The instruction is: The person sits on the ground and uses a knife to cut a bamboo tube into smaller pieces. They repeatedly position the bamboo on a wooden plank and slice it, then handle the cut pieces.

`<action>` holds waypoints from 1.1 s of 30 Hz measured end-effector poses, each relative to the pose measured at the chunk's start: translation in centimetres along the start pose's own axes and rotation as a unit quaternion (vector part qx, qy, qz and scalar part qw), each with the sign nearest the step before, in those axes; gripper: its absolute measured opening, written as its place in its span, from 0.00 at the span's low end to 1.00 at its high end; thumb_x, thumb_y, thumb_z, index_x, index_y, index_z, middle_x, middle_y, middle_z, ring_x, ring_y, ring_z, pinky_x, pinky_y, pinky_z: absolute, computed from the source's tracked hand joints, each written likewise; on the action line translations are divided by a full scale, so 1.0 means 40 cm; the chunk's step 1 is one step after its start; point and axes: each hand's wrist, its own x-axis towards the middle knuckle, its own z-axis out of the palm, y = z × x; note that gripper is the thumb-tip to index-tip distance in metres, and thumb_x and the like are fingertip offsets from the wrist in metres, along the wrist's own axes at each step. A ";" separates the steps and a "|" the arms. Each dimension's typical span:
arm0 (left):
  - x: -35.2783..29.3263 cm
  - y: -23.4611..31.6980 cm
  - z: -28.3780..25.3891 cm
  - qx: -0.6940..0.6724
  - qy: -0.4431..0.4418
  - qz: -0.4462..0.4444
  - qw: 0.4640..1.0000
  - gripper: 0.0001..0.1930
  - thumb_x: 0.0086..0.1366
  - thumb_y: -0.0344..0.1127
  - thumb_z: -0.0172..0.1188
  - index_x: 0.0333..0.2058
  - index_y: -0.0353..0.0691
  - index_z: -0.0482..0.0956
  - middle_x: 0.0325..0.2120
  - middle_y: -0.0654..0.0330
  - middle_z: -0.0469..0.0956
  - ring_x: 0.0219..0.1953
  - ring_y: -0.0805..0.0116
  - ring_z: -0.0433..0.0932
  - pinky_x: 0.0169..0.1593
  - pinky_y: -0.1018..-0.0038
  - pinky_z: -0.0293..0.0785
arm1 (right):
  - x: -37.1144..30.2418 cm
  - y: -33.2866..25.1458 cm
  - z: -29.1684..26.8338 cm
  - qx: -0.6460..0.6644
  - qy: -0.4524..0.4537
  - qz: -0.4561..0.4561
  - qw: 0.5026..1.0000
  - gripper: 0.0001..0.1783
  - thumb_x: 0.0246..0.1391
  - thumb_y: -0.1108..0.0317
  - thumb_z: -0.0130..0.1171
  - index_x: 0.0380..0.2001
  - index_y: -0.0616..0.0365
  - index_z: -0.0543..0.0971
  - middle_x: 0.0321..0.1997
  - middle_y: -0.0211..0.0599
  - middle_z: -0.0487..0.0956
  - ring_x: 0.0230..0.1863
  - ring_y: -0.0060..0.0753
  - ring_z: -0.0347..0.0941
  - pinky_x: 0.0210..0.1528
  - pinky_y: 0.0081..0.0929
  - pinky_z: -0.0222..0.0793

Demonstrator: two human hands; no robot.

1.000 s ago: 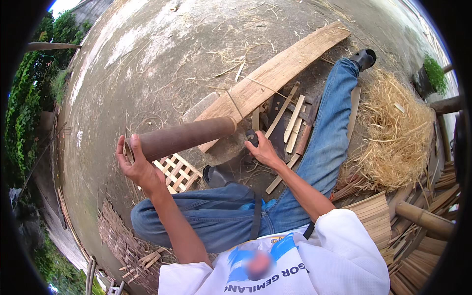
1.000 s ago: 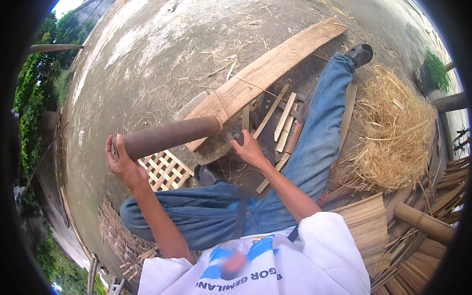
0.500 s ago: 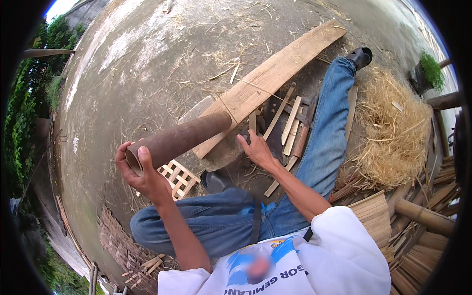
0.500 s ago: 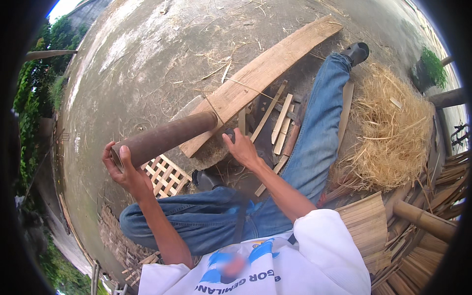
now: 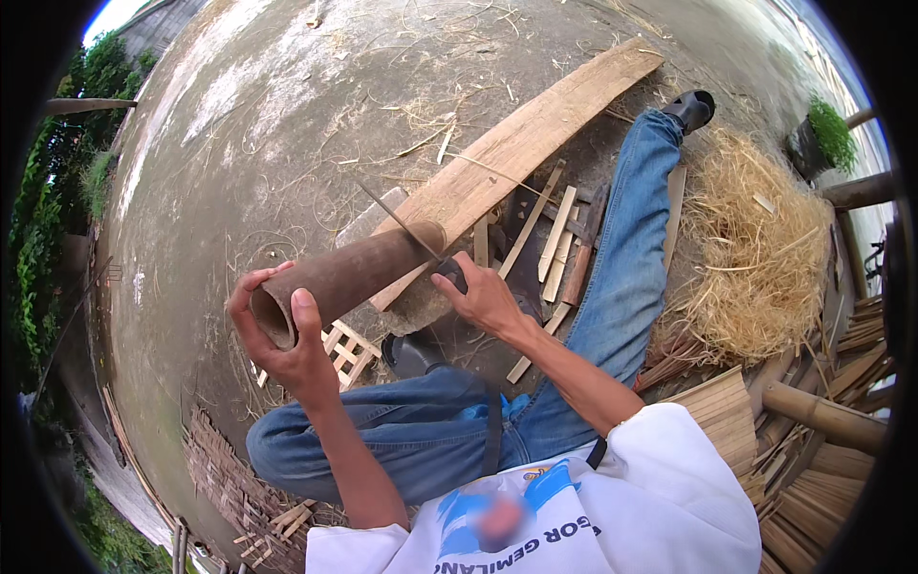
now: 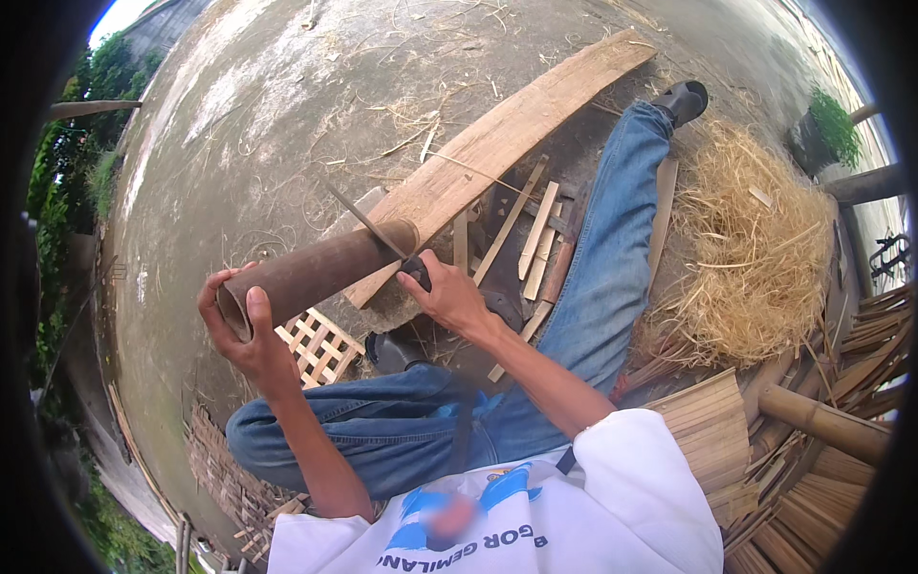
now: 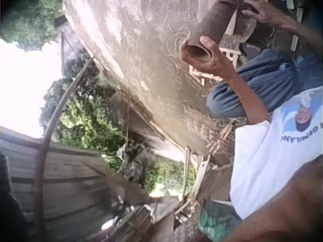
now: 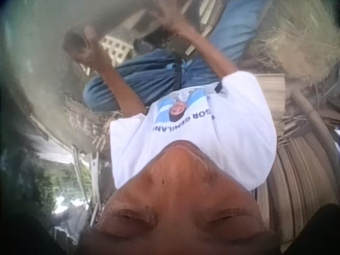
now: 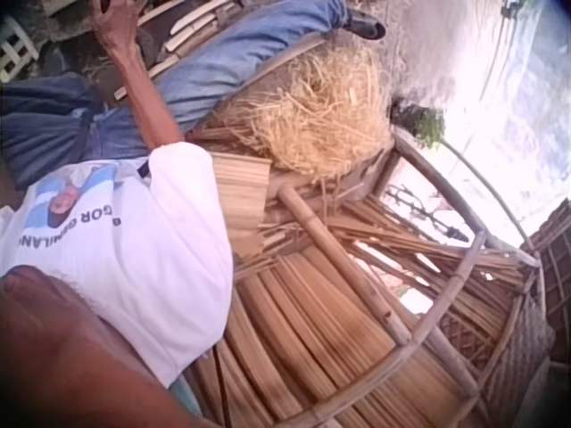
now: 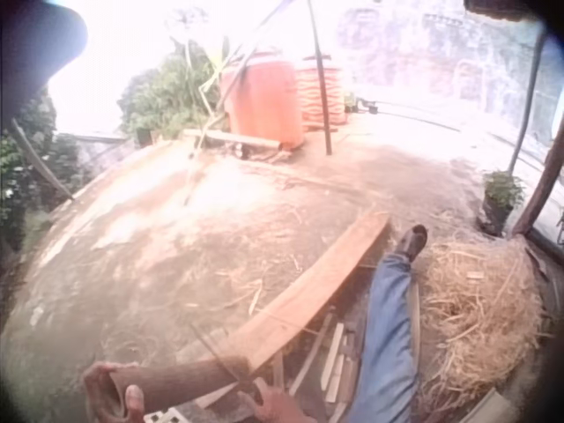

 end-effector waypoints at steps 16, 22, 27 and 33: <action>0.010 0.014 0.000 -0.034 -0.092 0.037 0.994 0.23 0.55 0.26 0.62 0.51 0.41 0.73 0.49 0.56 0.73 0.54 0.56 0.80 0.63 0.59 0.71 | 0.028 0.109 -0.003 0.003 0.013 0.043 0.999 0.25 0.66 0.46 0.58 0.41 0.61 0.72 0.25 0.57 0.81 0.32 0.65 0.80 0.34 0.54 0.73; 0.018 0.011 -0.008 -0.054 -0.100 0.027 0.993 0.25 0.52 0.25 0.61 0.51 0.41 0.73 0.49 0.56 0.73 0.54 0.55 0.80 0.63 0.57 0.71 | 0.010 0.126 0.024 0.007 0.061 0.011 0.998 0.25 0.66 0.46 0.58 0.40 0.61 0.71 0.28 0.61 0.81 0.33 0.67 0.80 0.35 0.55 0.74; 0.009 -0.008 -0.040 -0.033 -0.123 0.049 0.991 0.26 0.49 0.24 0.62 0.50 0.41 0.73 0.49 0.55 0.73 0.54 0.54 0.79 0.63 0.56 0.71 | -0.004 0.086 -0.007 -0.006 0.000 0.050 0.999 0.25 0.65 0.47 0.59 0.39 0.62 0.72 0.28 0.61 0.81 0.33 0.66 0.80 0.35 0.52 0.75; 0.020 0.016 -0.014 -0.069 -0.193 0.089 0.975 0.26 0.47 0.24 0.63 0.48 0.41 0.73 0.49 0.55 0.74 0.53 0.54 0.79 0.62 0.56 0.72 | 0.034 0.179 -0.023 0.003 -0.023 0.112 0.993 0.24 0.65 0.48 0.61 0.37 0.62 0.72 0.28 0.59 0.81 0.32 0.66 0.80 0.35 0.51 0.74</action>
